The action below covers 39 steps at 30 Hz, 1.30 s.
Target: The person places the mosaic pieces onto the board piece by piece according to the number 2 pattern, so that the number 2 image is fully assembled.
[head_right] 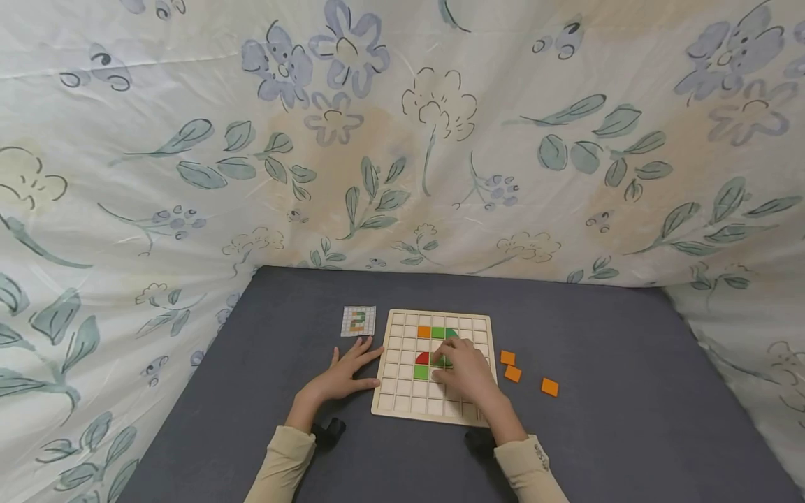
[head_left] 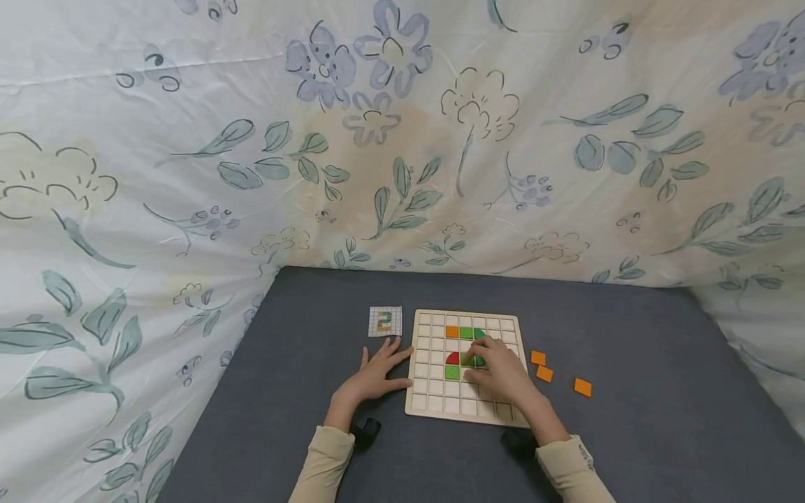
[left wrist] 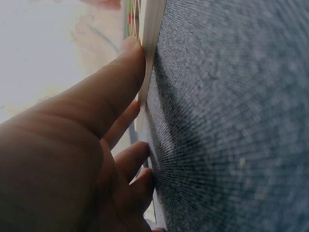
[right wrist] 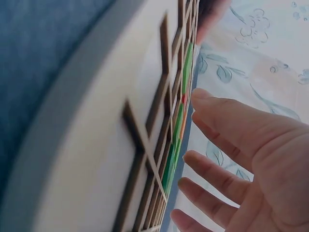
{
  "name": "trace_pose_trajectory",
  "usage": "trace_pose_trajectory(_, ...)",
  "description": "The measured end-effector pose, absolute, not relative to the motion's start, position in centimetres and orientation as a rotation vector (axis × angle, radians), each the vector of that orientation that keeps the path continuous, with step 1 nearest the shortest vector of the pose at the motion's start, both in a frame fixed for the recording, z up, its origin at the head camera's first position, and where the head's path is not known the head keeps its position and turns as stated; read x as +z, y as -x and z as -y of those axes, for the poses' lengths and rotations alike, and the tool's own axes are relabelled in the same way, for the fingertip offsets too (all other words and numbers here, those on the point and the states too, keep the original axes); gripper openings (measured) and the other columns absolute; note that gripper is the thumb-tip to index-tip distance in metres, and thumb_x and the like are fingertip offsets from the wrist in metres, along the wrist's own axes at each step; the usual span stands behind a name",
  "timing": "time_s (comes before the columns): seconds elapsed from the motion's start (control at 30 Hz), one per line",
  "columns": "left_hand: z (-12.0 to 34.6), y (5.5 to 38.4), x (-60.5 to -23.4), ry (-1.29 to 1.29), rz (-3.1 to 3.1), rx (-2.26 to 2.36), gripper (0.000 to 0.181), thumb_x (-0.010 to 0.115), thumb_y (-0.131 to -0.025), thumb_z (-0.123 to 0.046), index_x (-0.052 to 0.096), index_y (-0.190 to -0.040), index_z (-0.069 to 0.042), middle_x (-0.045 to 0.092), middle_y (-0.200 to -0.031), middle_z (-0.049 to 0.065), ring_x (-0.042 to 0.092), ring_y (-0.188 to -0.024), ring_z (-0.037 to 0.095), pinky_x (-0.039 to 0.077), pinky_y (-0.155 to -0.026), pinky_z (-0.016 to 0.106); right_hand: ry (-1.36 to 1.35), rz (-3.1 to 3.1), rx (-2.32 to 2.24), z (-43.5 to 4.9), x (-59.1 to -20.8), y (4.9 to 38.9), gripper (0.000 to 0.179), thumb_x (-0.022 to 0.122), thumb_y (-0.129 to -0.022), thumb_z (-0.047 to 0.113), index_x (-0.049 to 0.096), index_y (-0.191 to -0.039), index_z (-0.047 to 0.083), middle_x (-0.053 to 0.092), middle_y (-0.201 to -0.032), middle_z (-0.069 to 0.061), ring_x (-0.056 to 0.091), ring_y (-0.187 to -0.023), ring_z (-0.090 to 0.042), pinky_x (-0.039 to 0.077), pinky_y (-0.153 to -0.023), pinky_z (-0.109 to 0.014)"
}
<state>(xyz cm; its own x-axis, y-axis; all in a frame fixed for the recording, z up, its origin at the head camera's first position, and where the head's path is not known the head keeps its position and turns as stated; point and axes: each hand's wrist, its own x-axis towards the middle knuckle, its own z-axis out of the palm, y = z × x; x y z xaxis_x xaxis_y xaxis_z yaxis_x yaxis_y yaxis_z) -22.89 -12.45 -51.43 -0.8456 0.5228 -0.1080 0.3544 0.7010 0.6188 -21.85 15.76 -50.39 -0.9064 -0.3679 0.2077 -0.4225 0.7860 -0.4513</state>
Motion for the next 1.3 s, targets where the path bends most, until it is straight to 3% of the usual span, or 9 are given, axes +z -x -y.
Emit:
trace_pose_trajectory(0.23,12.4,22.9,-51.6,-0.708,-2.635,0.876,0.068,0.060,-0.089,-0.039,0.031,-0.147,-0.016,0.014,-0.154,0.015,0.005,-0.142,0.037,-0.009,-0.104,0.069,-0.626,2.832,0.738,-17.0,-50.1,22.2,0.020,0.078,-0.075,0.023,0.071,-0.093,0.016,0.058,-0.108,-0.007,0.055,-0.096,-0.027,0.048,-0.074,-0.041)
trace_pose_trajectory(0.57,12.4,22.7,-51.6,-0.705,-2.631,0.882,0.068,0.060,-0.089,-0.038,0.032,-0.146,-0.015,0.015,-0.154,0.016,0.005,-0.142,0.037,-0.008,-0.104,0.068,-0.511,2.844,0.774,-19.7,-49.4,22.6,0.024,0.074,-0.079,0.020,0.070,-0.100,0.010,0.056,-0.117,-0.015,0.050,-0.107,-0.039,0.046,-0.081,-0.055)
trace_pose_trajectory(0.97,12.5,22.7,-51.6,-0.715,-2.644,0.873,0.067,0.060,-0.089,-0.039,0.032,-0.146,-0.015,0.015,-0.154,0.016,0.006,-0.142,0.037,-0.008,-0.104,0.069,-0.446,2.850,0.754,-22.7,-49.6,22.7,0.024,0.072,-0.082,0.021,0.069,-0.103,0.009,0.054,-0.119,-0.019,0.050,-0.106,-0.040,0.046,-0.076,-0.053)
trace_pose_trajectory(1.3,12.6,22.8,-51.7,-0.710,-2.646,0.861,0.068,0.059,-0.089,-0.041,0.031,-0.147,-0.017,0.015,-0.154,0.014,0.005,-0.142,0.036,-0.008,-0.104,0.068,-0.362,2.905,0.741,-25.2,-49.6,22.6,0.031,0.073,-0.081,0.023,0.067,-0.108,0.009,0.052,-0.120,-0.022,0.047,-0.107,-0.044,0.044,-0.076,-0.059)
